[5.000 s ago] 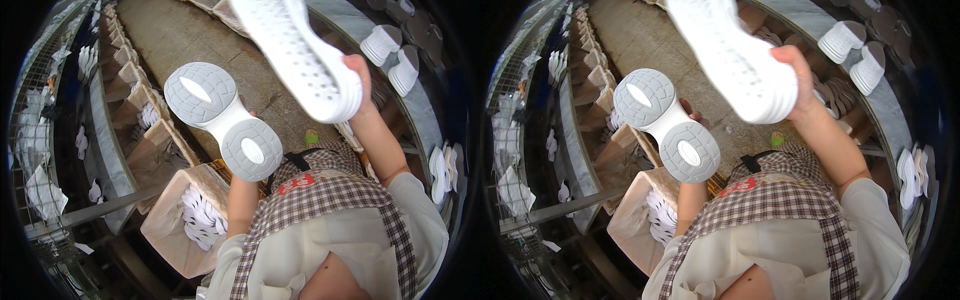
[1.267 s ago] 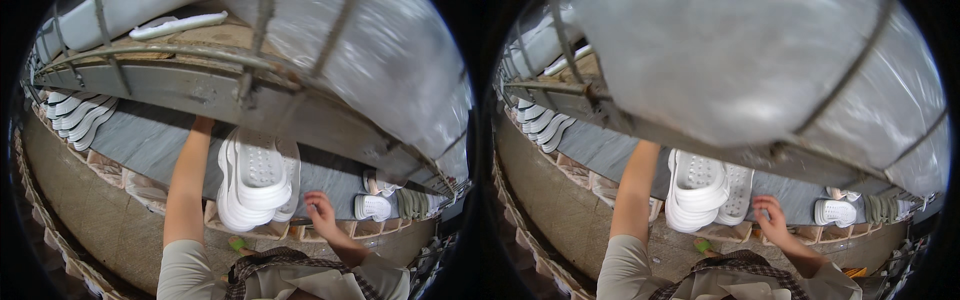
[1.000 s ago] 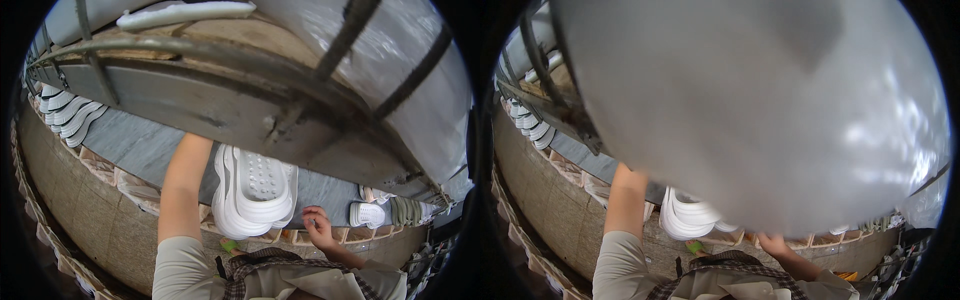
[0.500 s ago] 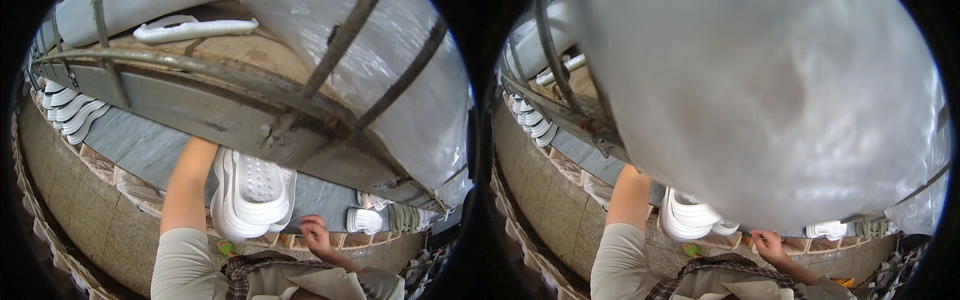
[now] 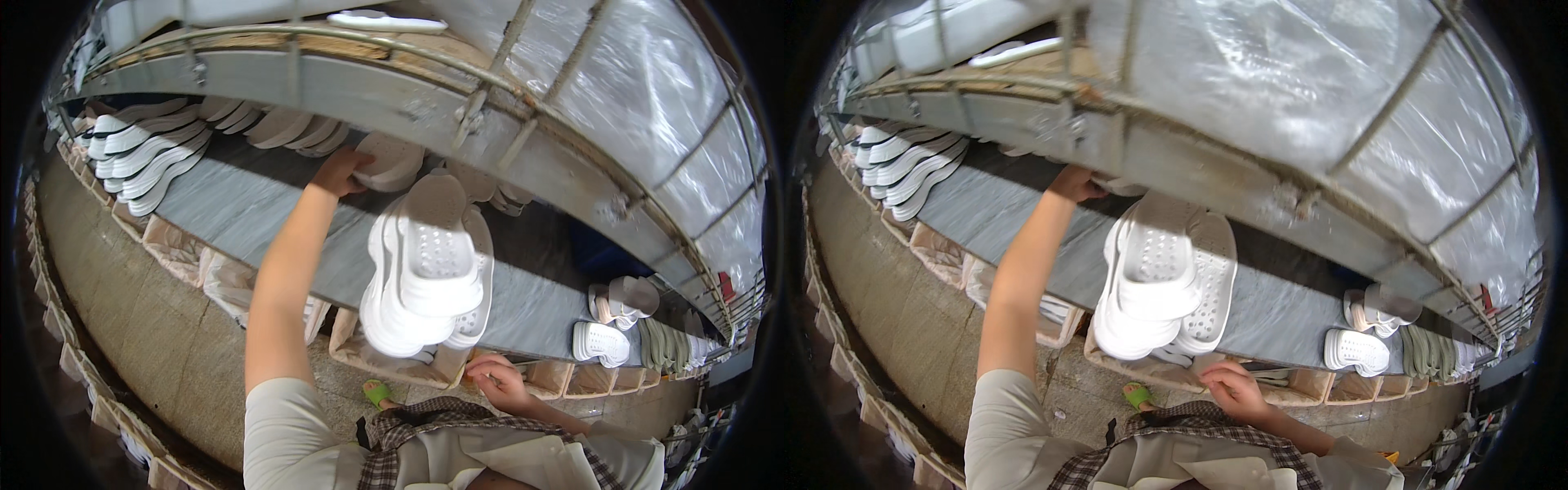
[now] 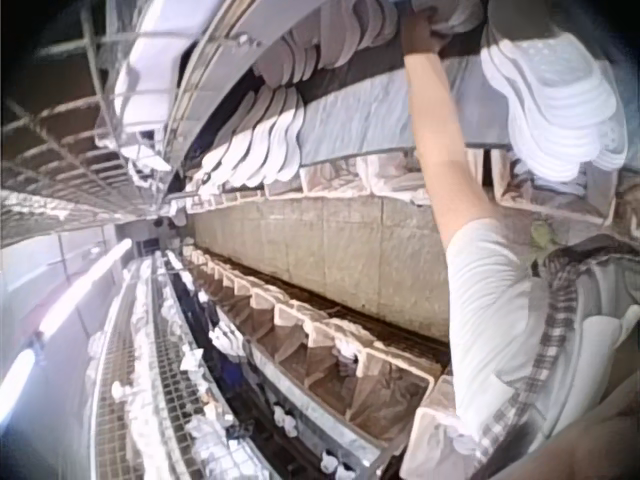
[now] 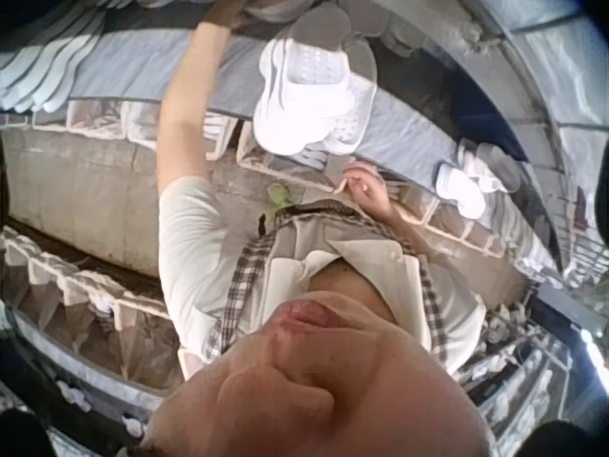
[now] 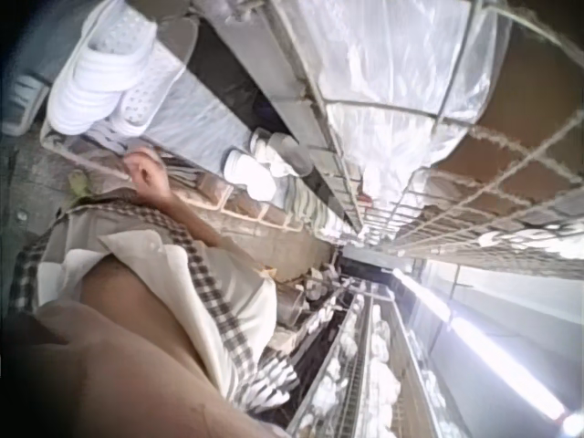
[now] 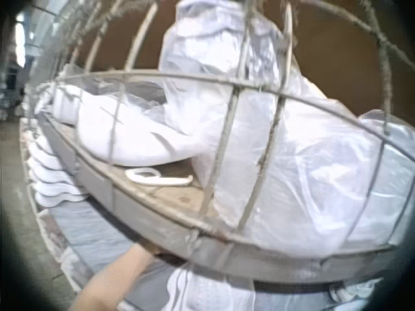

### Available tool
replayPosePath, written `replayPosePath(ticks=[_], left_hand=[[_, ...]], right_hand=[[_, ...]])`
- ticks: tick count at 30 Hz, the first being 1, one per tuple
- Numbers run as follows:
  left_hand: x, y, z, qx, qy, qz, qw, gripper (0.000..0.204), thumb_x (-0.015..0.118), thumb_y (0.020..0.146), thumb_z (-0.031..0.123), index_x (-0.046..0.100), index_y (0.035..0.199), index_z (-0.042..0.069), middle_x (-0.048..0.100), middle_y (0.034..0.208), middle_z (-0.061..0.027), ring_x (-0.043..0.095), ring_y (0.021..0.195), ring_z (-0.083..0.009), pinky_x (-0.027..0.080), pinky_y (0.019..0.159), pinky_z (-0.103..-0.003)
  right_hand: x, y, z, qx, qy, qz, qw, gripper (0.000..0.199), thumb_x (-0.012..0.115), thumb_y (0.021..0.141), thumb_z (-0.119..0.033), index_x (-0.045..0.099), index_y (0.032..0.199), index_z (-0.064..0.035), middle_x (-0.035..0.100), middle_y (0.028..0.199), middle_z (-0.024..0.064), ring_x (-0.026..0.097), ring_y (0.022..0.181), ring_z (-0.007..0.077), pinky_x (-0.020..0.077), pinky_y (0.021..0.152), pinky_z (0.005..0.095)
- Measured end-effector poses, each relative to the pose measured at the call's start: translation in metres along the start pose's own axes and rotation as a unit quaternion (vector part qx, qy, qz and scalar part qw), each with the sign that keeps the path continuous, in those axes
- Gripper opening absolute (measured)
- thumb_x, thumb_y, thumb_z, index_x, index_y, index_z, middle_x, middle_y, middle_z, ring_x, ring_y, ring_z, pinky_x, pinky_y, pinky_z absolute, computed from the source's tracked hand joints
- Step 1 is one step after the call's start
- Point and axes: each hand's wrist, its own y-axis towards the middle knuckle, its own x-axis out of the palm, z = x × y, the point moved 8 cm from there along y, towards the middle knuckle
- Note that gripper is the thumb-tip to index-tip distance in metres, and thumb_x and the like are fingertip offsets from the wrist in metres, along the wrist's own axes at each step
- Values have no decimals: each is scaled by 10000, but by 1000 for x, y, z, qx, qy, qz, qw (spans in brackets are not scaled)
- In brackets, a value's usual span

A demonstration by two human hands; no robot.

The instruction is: The person repeatedly picks up pairs of white slippers from a shelf, turns them over to view the soles, and places them back. The person handles multiple pairs in a repetitive cycle of pick, inspect, and replace.

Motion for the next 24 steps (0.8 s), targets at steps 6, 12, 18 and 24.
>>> replayPosePath(ticks=[6, 12, 18, 24], left_hand=[[-87, -192, -26, -15, -26, 63, 998, 604, 660, 814, 88, 374, 1346, 74, 579, 1152, -131, 596, 1000, -286, 537, 712, -457], [-110, -425, -74, 114, -133, 183, 967, 717, 650, 776, 18, 271, 1384, -18, 471, 1276, -229, 520, 1132, -315, 487, 903, -422], [-62, -550, -141, 115, -224, 197, 947, 729, 681, 787, 36, 249, 1373, 9, 462, 1283, -165, 483, 1172, -275, 424, 968, -420], [-69, -606, -131, 113, -28, 235, 965, 744, 711, 780, 71, 264, 1368, -20, 457, 1300, -131, 485, 1158, -218, 419, 962, -351]], right_hand=[[89, -2, -22, -45, 33, -223, 973, 220, 590, 884, -87, 624, 1090, -19, 630, 1053, 104, 602, 978, 228, 487, 824, 323], [195, 14, -30, 173, 369, -297, 863, 622, 587, 920, -231, 259, 1429, -88, 458, 1353, 103, 446, 1240, 244, 368, 1027, 377], [257, 42, -91, 136, 671, -265, 679, 797, 554, 899, -436, 114, 1470, -97, 327, 1450, 101, 357, 1311, 250, 332, 1071, 398], [274, -18, -133, 193, 642, -327, 666, 621, 524, 916, -255, 227, 1434, -84, 426, 1371, 116, 457, 1239, 239, 390, 1034, 378]])
